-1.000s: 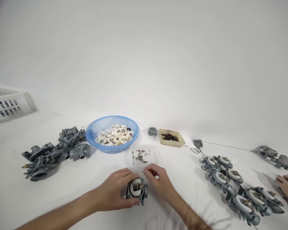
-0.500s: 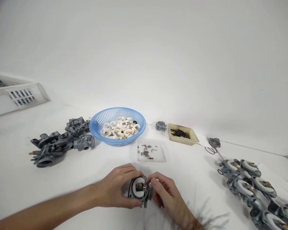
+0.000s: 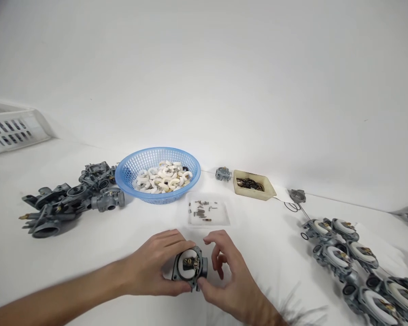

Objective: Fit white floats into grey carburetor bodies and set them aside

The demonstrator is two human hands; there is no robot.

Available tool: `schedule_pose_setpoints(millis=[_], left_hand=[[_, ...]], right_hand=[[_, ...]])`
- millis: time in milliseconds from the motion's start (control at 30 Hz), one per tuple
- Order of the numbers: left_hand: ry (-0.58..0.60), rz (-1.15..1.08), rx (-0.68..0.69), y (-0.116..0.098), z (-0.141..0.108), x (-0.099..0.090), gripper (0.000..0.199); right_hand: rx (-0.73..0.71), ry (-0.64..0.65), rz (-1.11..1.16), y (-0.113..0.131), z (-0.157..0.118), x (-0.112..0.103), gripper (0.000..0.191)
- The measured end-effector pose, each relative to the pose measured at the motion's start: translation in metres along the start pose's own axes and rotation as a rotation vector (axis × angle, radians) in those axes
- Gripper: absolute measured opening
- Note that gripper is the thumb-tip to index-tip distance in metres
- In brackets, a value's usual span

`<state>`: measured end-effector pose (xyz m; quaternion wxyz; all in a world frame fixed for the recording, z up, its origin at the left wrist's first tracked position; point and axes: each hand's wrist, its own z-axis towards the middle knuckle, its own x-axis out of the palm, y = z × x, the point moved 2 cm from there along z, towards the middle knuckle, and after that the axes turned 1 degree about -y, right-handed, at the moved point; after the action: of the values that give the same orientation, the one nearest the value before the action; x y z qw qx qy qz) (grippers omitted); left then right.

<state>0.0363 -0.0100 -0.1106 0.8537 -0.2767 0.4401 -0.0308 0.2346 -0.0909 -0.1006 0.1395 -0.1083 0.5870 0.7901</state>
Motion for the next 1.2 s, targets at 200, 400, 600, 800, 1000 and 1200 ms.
schedule_pose_setpoints(millis=[200,400,600,800,1000,1200], left_hand=[[-0.008,0.01,0.023,-0.001,-0.002,0.0,0.059],[0.006,-0.003,0.017,0.0,-0.001,0.001,0.059],[0.003,0.02,0.023,0.001,-0.001,0.0,0.059],[0.018,0.023,0.024,-0.001,0.001,-0.002,0.059],[0.029,0.037,0.014,-0.002,0.002,-0.004,0.056],[0.042,0.014,0.017,-0.003,0.0,-0.004,0.055]], right_hand=[[0.048,-0.118,0.035,0.006,-0.002,0.006,0.037],[0.221,-0.02,0.182,0.013,-0.002,0.006,0.039],[0.47,0.051,0.54,0.016,0.011,-0.01,0.04],[0.471,0.232,0.697,0.013,0.012,-0.021,0.043],[0.454,0.033,0.467,0.006,0.003,-0.013,0.047],[0.046,0.168,-0.287,-0.002,-0.001,-0.01,0.028]])
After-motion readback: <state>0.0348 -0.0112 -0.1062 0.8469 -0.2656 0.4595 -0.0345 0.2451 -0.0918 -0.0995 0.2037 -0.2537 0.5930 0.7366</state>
